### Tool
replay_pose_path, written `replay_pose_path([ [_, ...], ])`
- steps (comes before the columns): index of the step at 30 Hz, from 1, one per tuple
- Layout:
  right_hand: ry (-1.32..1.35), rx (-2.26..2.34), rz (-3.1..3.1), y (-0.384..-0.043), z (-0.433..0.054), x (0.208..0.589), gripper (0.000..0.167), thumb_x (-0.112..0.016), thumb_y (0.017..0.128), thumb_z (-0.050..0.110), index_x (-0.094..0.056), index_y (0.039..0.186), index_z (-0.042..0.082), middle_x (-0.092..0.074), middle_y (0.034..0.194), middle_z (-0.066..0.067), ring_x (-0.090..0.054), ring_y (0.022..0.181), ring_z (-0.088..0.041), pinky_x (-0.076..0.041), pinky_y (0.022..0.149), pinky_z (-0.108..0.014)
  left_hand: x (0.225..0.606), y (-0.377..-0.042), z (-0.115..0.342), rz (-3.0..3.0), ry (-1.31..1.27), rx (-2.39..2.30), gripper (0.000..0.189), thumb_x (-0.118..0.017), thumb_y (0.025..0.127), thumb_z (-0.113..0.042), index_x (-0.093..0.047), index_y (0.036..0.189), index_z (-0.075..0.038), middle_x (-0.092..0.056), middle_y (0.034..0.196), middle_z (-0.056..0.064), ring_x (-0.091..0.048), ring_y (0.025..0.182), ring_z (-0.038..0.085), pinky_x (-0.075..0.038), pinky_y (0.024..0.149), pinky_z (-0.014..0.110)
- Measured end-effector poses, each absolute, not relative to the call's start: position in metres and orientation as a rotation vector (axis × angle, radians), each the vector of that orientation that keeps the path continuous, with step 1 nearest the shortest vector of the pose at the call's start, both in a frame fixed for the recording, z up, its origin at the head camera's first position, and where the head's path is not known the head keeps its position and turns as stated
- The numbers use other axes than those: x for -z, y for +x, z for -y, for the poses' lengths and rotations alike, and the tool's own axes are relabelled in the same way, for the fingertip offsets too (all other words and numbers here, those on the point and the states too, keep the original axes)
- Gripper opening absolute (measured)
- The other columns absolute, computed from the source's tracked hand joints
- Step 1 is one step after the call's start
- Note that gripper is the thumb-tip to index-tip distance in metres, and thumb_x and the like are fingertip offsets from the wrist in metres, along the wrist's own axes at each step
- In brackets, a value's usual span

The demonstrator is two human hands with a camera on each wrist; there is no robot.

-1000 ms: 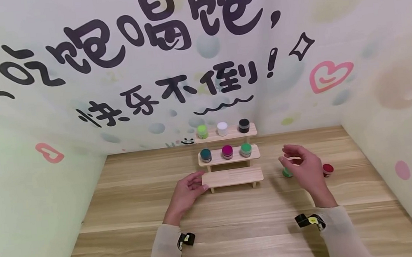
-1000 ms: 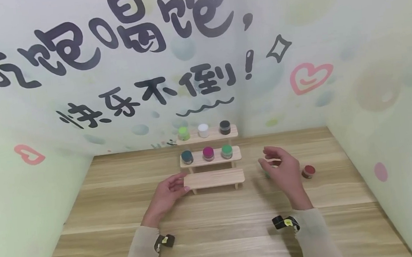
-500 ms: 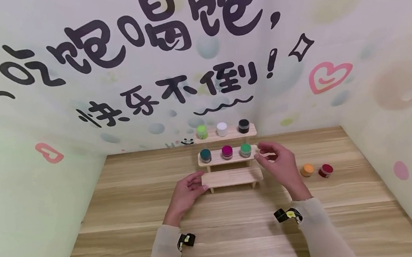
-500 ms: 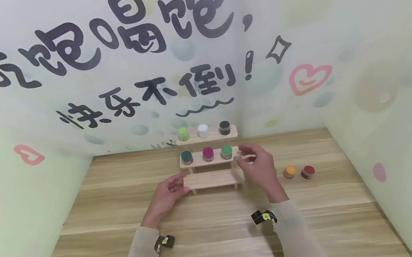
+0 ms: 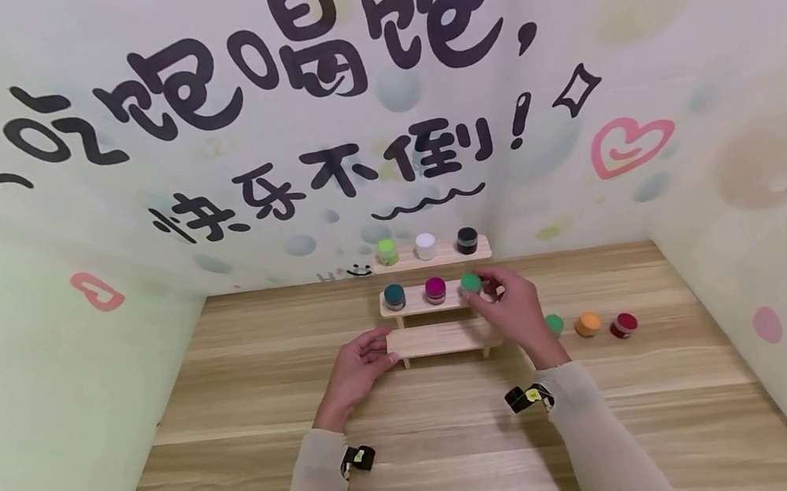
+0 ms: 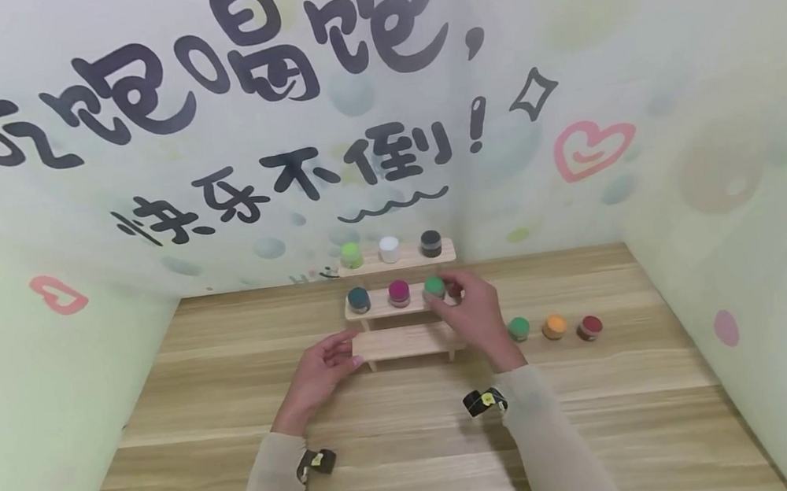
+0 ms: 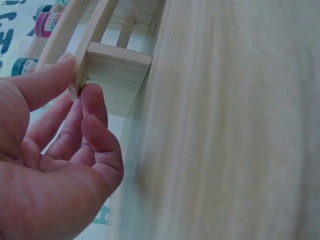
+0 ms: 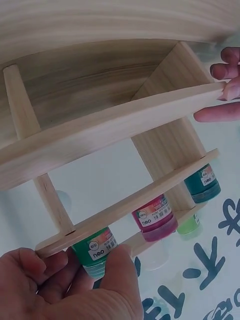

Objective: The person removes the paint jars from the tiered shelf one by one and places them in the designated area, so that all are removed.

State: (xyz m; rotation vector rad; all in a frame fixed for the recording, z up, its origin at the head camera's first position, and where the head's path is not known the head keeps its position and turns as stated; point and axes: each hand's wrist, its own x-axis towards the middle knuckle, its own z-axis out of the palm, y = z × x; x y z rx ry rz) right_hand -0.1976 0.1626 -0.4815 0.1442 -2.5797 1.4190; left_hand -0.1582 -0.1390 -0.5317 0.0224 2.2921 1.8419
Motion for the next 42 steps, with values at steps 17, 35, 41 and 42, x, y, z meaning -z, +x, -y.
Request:
replay_pose_path([
  [17,0.153,-1.436,2.485,-0.184,-0.172,0.479,0.047,-0.085,0.092,0.029,-0.071,0.133,0.011,-0.073,0.111,-0.006,-0.063,0.097,-0.021,-0.052,0.074,-0.022,0.531,-0.161,0.139,-2.301,0.014,-1.827,0.049,-0.079,0.094,-0.006,-0.067,0.142,-0.011,-0.074,0.12,0.014,-0.071,0.097,0.017,-0.058,0.078,0.022],
  [35,0.127,-1.398,2.42,-0.15,-0.205,0.482,0.041,-0.084,0.092,0.024,-0.073,0.129,0.008,-0.076,0.114,-0.008,-0.066,0.098,-0.017,-0.052,0.072,-0.015,0.532,-0.156,0.141,-2.31,0.008,-1.786,0.05,-0.079,0.095,-0.011,-0.066,0.143,-0.014,-0.073,0.122,0.011,-0.071,0.1,0.018,-0.059,0.082,0.028],
  [41,0.072,-1.38,2.443,-0.139,-0.221,0.486,0.043,-0.083,0.094,0.026,-0.072,0.131,0.009,-0.075,0.115,-0.009,-0.065,0.098,-0.013,-0.052,0.074,-0.014,0.531,-0.158,0.139,-2.315,0.01,-1.791,0.049,-0.078,0.096,-0.01,-0.066,0.143,-0.015,-0.073,0.122,0.011,-0.071,0.101,0.019,-0.06,0.083,0.027],
  [42,0.063,-1.374,2.449,-0.137,-0.224,0.487,0.043,-0.083,0.094,0.027,-0.071,0.131,0.009,-0.075,0.115,-0.008,-0.065,0.097,-0.01,-0.052,0.074,-0.013,0.531,-0.158,0.139,-2.314,0.01,-1.79,0.049,-0.078,0.096,-0.01,-0.066,0.143,-0.015,-0.073,0.122,0.011,-0.071,0.1,0.018,-0.06,0.082,0.027],
])
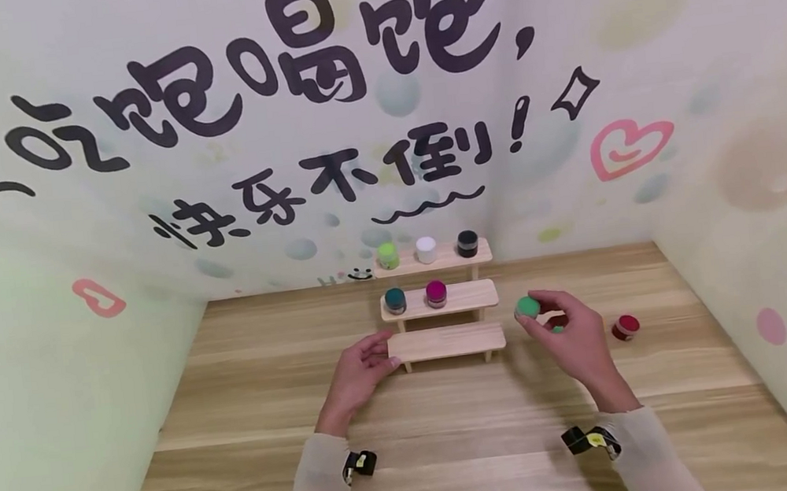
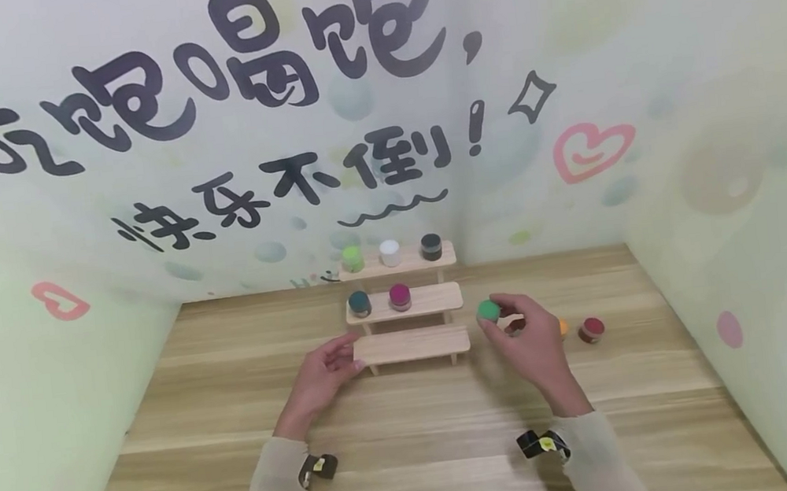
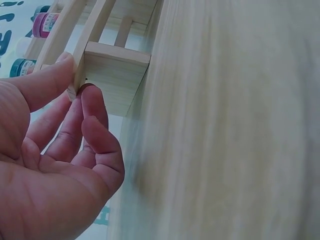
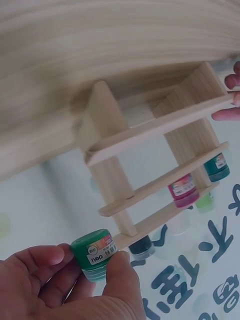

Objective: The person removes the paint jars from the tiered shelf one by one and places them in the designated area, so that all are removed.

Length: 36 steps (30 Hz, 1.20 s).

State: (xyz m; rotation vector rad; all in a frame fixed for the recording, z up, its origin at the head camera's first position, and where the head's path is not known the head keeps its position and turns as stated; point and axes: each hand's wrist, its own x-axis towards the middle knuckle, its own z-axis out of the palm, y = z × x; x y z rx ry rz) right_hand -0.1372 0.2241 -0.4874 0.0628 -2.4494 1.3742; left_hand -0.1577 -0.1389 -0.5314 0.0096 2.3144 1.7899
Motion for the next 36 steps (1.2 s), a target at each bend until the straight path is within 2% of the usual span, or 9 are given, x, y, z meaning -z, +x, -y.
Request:
replay_pose_path([
  [7,0.061,-1.384,2.436,-0.125,-0.242,0.496,0.043,-0.085,0.092,0.02,-0.072,0.128,0.003,-0.076,0.112,-0.009,-0.064,0.095,0.002,-0.054,0.075,-0.013,0.534,-0.158,0.139,-2.309,0.024,-1.784,0.05,-0.079,0.096,-0.013,-0.066,0.143,-0.016,-0.073,0.122,0.01,-0.071,0.099,0.017,-0.059,0.081,0.026],
  [10,0.063,-1.368,2.438,-0.121,-0.247,0.499,0.041,-0.085,0.091,0.017,-0.072,0.127,0.001,-0.076,0.111,-0.012,-0.064,0.095,0.002,-0.055,0.075,-0.013,0.533,-0.159,0.139,-2.311,0.044,-1.785,0.05,-0.079,0.096,-0.015,-0.065,0.144,-0.015,-0.072,0.124,0.012,-0.071,0.1,0.018,-0.059,0.081,0.026],
  [16,0.03,-1.339,2.466,-0.114,-0.257,0.506,0.038,-0.085,0.091,0.017,-0.073,0.124,0.002,-0.076,0.112,-0.014,-0.067,0.091,-0.005,-0.054,0.073,-0.011,0.534,-0.16,0.139,-2.314,0.023,-1.789,0.048,-0.08,0.096,-0.015,-0.067,0.142,-0.016,-0.072,0.124,0.011,-0.07,0.1,0.017,-0.058,0.08,0.025],
  [21,0.006,-1.332,2.523,-0.104,-0.266,0.511,0.038,-0.085,0.092,0.019,-0.073,0.125,0.003,-0.075,0.114,-0.015,-0.063,0.092,0.005,-0.055,0.075,-0.012,0.534,-0.159,0.138,-2.312,0.024,-1.782,0.048,-0.08,0.096,-0.014,-0.067,0.142,-0.016,-0.072,0.124,0.011,-0.07,0.099,0.017,-0.058,0.08,0.025],
  [27,-0.052,-1.31,2.609,-0.096,-0.276,0.515,0.04,-0.085,0.091,0.019,-0.072,0.126,0.004,-0.074,0.112,-0.015,-0.061,0.092,0.007,-0.054,0.075,-0.01,0.533,-0.158,0.138,-2.321,0.039,-1.767,0.049,-0.079,0.096,-0.014,-0.066,0.143,-0.015,-0.072,0.124,0.012,-0.069,0.099,0.019,-0.058,0.08,0.027],
  [31,-0.071,-1.265,2.691,-0.096,-0.282,0.521,0.043,-0.085,0.091,0.018,-0.07,0.128,0.002,-0.074,0.113,-0.016,-0.062,0.093,0.002,-0.055,0.075,-0.012,0.532,-0.16,0.139,-2.324,0.042,-1.773,0.048,-0.078,0.097,-0.015,-0.066,0.143,-0.017,-0.071,0.125,0.011,-0.07,0.101,0.019,-0.059,0.082,0.027],
  [36,-0.088,-1.227,2.794,-0.097,-0.287,0.532,0.045,-0.084,0.093,0.023,-0.067,0.129,0.001,-0.072,0.115,-0.017,-0.067,0.101,-0.018,-0.055,0.076,-0.014,0.533,-0.159,0.141,-2.333,0.046,-1.775,0.048,-0.08,0.095,-0.014,-0.067,0.142,-0.015,-0.073,0.122,0.011,-0.071,0.102,0.019,-0.059,0.082,0.026],
])
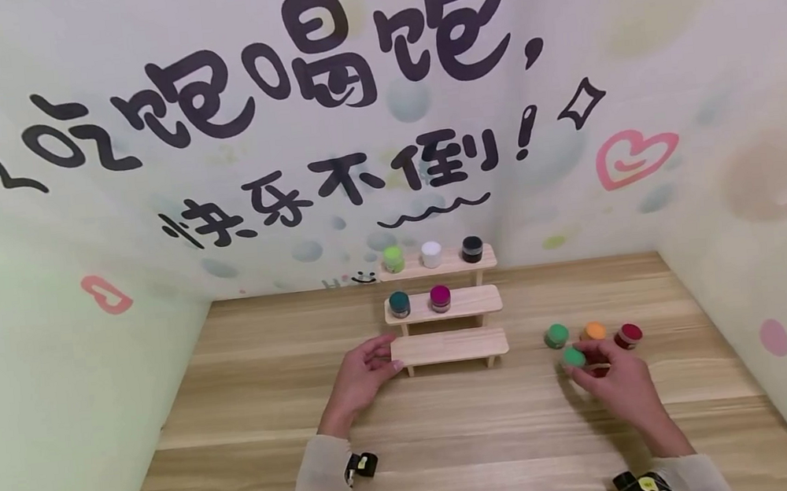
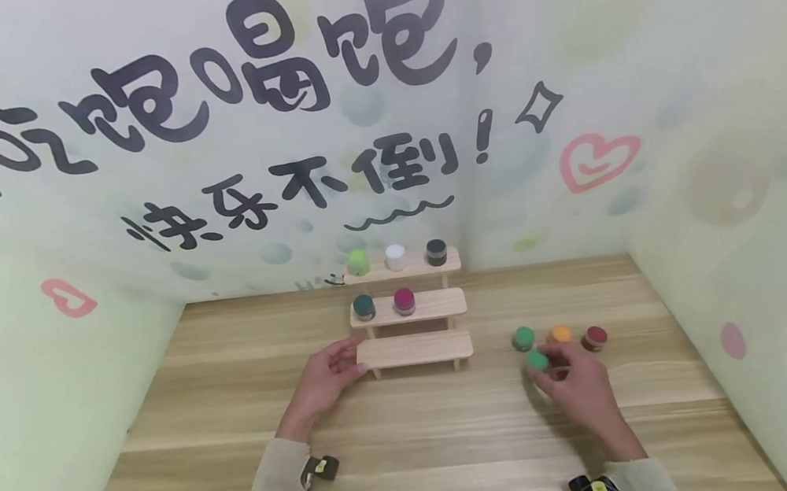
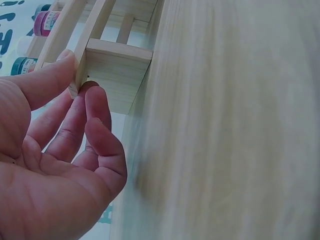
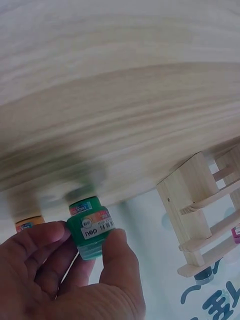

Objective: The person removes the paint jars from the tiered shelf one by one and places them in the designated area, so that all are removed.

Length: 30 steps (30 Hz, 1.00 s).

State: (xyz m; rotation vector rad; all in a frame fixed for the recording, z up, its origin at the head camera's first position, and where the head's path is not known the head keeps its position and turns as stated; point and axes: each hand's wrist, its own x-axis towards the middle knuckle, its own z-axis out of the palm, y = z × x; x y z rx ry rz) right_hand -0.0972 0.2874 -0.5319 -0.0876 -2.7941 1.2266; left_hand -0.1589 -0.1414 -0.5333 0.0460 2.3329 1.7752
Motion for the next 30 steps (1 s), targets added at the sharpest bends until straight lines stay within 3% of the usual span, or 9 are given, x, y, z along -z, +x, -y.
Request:
replay_pose_path([
  [7,-0.086,-1.265,2.856,-0.096,-0.288,0.539,0.045,-0.083,0.092,0.016,-0.065,0.129,0.0,-0.071,0.118,-0.019,-0.069,0.103,-0.029,-0.055,0.075,-0.017,0.536,-0.158,0.141,-2.326,0.065,-1.803,0.048,-0.081,0.094,-0.013,-0.067,0.141,-0.011,-0.073,0.12,0.012,-0.071,0.103,0.02,-0.059,0.082,0.025],
  [19,-0.152,-1.279,2.911,-0.091,-0.29,0.542,0.046,-0.082,0.092,0.019,-0.063,0.129,0.001,-0.07,0.119,-0.018,-0.069,0.103,-0.027,-0.055,0.075,-0.017,0.535,-0.153,0.141,-2.326,0.053,-1.783,0.049,-0.08,0.095,-0.013,-0.067,0.142,-0.013,-0.073,0.119,0.01,-0.07,0.101,0.018,-0.059,0.082,0.026],
  [26,-0.143,-1.263,2.901,-0.09,-0.29,0.536,0.064,-0.085,0.091,0.036,-0.059,0.138,0.001,-0.068,0.127,-0.019,-0.068,0.111,-0.031,-0.056,0.079,-0.017,0.537,-0.153,0.142,-2.323,0.067,-1.787,0.049,-0.08,0.095,-0.013,-0.066,0.142,-0.01,-0.074,0.121,0.014,-0.071,0.101,0.019,-0.059,0.081,0.025],
  [30,-0.118,-1.242,2.756,-0.094,-0.283,0.524,0.059,-0.086,0.091,0.032,-0.062,0.135,0.002,-0.07,0.125,-0.018,-0.065,0.112,-0.025,-0.054,0.082,-0.011,0.535,-0.156,0.142,-2.33,0.062,-1.781,0.049,-0.08,0.096,-0.013,-0.066,0.142,-0.011,-0.073,0.121,0.013,-0.07,0.101,0.019,-0.058,0.08,0.025],
])
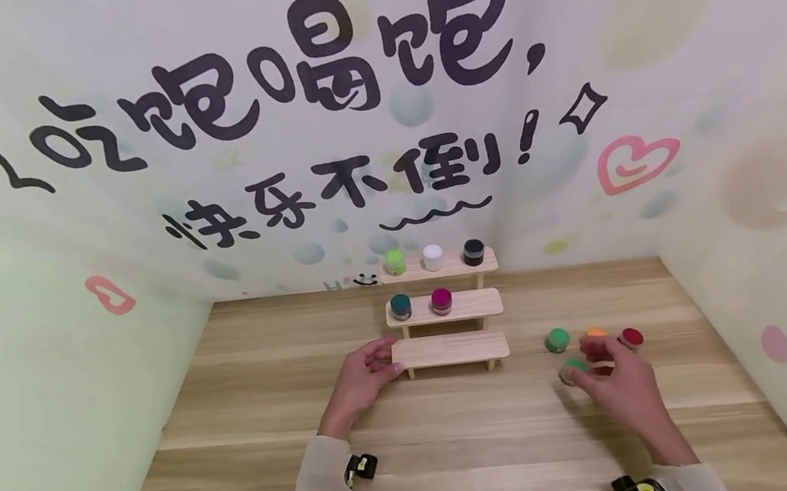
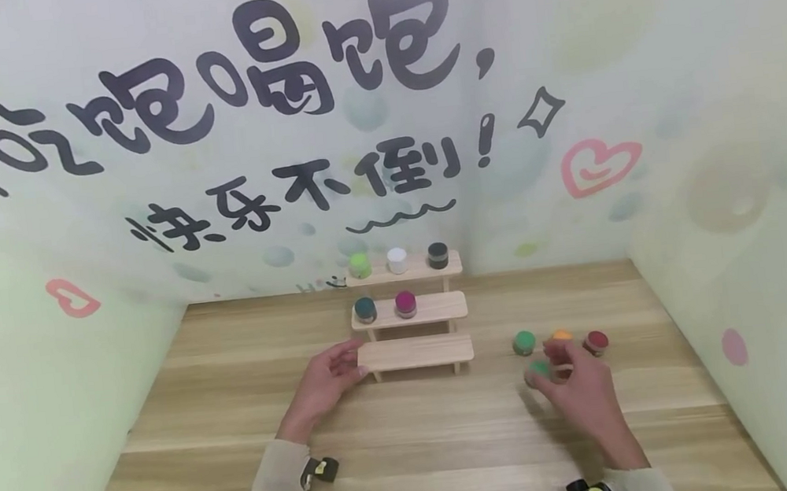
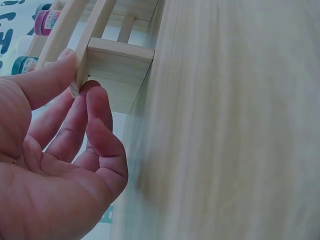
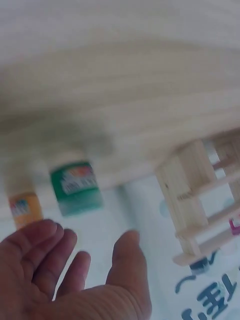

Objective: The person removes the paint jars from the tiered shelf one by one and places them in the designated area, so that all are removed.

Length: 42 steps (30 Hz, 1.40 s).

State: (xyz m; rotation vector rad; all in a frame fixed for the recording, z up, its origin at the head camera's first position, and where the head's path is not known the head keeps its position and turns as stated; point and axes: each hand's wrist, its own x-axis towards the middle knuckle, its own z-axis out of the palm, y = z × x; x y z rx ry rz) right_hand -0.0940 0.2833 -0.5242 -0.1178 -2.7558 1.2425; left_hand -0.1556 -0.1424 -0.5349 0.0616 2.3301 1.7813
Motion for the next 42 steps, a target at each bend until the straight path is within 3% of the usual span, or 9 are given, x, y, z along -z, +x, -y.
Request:
replay_pose_path([
  [6,-0.04,-1.225,2.575,-0.101,-0.267,0.516,0.046,-0.084,0.093,0.025,-0.067,0.128,0.002,-0.073,0.12,-0.016,-0.065,0.101,-0.012,-0.052,0.083,-0.008,0.534,-0.157,0.141,-2.325,0.045,-1.776,0.05,-0.08,0.095,-0.013,-0.066,0.142,-0.011,-0.073,0.121,0.011,-0.07,0.103,0.02,-0.058,0.081,0.026],
  [13,0.058,-1.247,2.533,-0.114,-0.239,0.512,0.039,-0.082,0.095,0.023,-0.069,0.125,0.003,-0.075,0.116,-0.015,-0.07,0.099,-0.029,-0.06,0.083,-0.023,0.535,-0.157,0.139,-2.328,0.052,-1.781,0.049,-0.08,0.095,-0.014,-0.067,0.142,-0.013,-0.074,0.12,0.009,-0.071,0.104,0.02,-0.059,0.083,0.028],
  [26,0.158,-1.371,2.478,-0.143,-0.191,0.488,0.034,-0.079,0.097,0.024,-0.07,0.125,0.006,-0.075,0.118,-0.011,-0.07,0.105,-0.025,-0.061,0.089,-0.048,0.533,-0.157,0.138,-2.3,0.072,-1.806,0.049,-0.081,0.095,-0.014,-0.067,0.142,-0.013,-0.075,0.12,0.009,-0.071,0.103,0.02,-0.059,0.084,0.028],
  [32,0.181,-1.452,2.454,-0.152,-0.172,0.48,0.034,-0.078,0.098,0.024,-0.069,0.127,0.007,-0.074,0.12,-0.01,-0.07,0.106,-0.024,-0.061,0.092,-0.05,0.534,-0.158,0.139,-2.316,0.101,-1.789,0.05,-0.08,0.095,-0.015,-0.066,0.143,-0.012,-0.075,0.119,0.009,-0.071,0.103,0.02,-0.059,0.083,0.027],
  [42,0.245,-1.511,2.48,-0.172,-0.136,0.467,0.038,-0.078,0.097,0.024,-0.069,0.128,0.004,-0.074,0.121,-0.012,-0.069,0.105,-0.024,-0.062,0.09,-0.04,0.531,-0.155,0.142,-2.32,0.034,-1.794,0.049,-0.081,0.094,-0.011,-0.067,0.141,-0.011,-0.074,0.119,0.013,-0.071,0.101,0.019,-0.059,0.082,0.026],
])
